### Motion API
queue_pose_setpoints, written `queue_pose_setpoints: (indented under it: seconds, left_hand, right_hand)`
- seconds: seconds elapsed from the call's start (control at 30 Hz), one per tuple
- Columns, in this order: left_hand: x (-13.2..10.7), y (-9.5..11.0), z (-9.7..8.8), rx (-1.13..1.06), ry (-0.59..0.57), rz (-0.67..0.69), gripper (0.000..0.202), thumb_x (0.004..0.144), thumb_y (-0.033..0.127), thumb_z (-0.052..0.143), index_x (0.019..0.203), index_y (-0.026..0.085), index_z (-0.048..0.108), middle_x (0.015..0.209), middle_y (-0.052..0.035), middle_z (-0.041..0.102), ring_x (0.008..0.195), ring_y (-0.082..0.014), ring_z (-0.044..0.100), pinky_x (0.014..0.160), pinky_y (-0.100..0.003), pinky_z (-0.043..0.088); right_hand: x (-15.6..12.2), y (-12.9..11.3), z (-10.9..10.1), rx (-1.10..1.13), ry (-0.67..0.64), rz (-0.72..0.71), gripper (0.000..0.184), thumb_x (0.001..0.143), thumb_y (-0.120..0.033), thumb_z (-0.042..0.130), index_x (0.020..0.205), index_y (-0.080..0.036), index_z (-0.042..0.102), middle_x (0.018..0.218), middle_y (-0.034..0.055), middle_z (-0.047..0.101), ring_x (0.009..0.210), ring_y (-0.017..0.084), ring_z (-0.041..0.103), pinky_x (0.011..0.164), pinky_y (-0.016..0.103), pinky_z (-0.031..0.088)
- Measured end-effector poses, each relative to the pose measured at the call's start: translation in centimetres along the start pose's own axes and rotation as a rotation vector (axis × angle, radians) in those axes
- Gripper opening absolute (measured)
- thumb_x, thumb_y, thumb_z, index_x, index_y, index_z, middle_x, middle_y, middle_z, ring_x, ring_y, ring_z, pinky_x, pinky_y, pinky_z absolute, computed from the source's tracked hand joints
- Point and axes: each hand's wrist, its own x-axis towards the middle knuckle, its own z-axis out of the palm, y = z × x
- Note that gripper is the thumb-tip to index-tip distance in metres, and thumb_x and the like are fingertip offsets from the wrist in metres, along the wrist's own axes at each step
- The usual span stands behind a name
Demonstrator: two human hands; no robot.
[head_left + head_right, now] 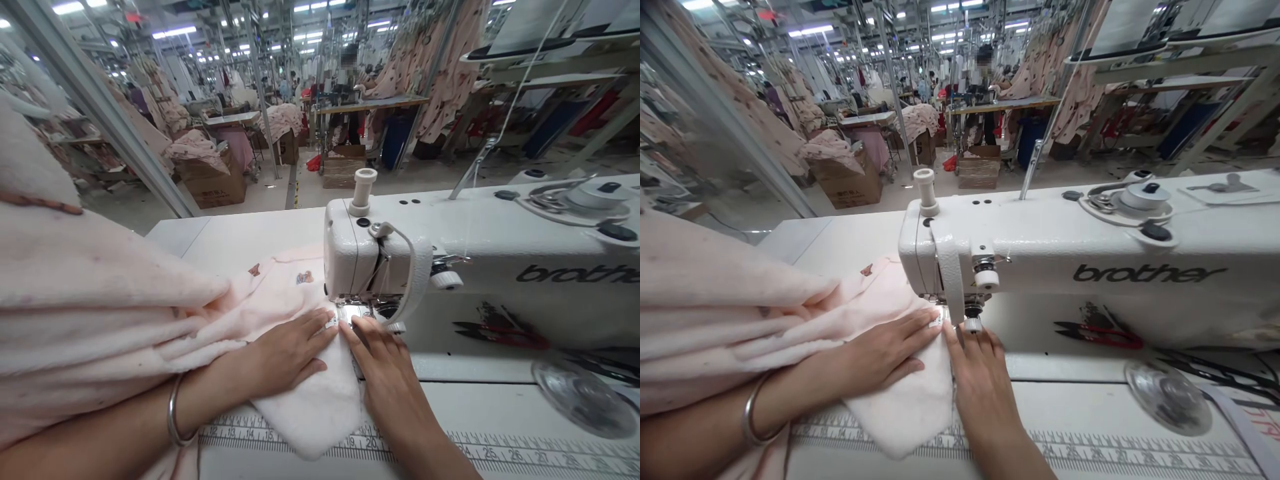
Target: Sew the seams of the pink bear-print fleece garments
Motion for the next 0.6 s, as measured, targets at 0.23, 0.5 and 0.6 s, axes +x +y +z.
queue_pose_setpoints:
  seconds: [0.23,0.5,0.6]
  left_hand:
    - [0.04,-0.02,-0.3,-0.016,-0.009,-0.008,0.051,0.095,0.032,0.038,0.141,0.01,0.032,0.146,-0.0157,0.034,0.138,-0.0262,0.029,0.112,-0.042,0.034]
    - [0.27,-0.05,-0.61,-0.018,-0.028,-0.009,0.049,0.095,0.033,0.037,0.14,0.012,0.034,0.146,-0.0158,0.033,0.136,-0.0276,0.032,0.111,-0.044,0.036]
    - [0.23,-0.28,-0.61,-0.033,-0.013,0.005,0.049,0.095,0.033,0.038,0.139,0.013,0.034,0.145,-0.0159,0.035,0.135,-0.0275,0.033,0.111,-0.044,0.037]
  right_hand:
    - [0.13,-0.02,-0.32,0.034,-0.03,0.012,0.055,0.087,0.007,0.027,0.133,-0.014,0.047,0.129,0.0118,0.049,0.124,0.027,0.037,0.098,0.045,0.037]
    - [-0.43,-0.11,-0.17,0.038,-0.022,0.001,0.061,0.081,0.013,0.027,0.136,-0.01,0.041,0.129,0.0162,0.043,0.126,0.028,0.033,0.099,0.049,0.04]
    - [-0.42,-0.07,-0.22,0.035,-0.045,-0.001,0.064,0.08,0.013,0.026,0.137,-0.011,0.04,0.13,0.0159,0.042,0.126,0.028,0.032,0.1,0.049,0.04]
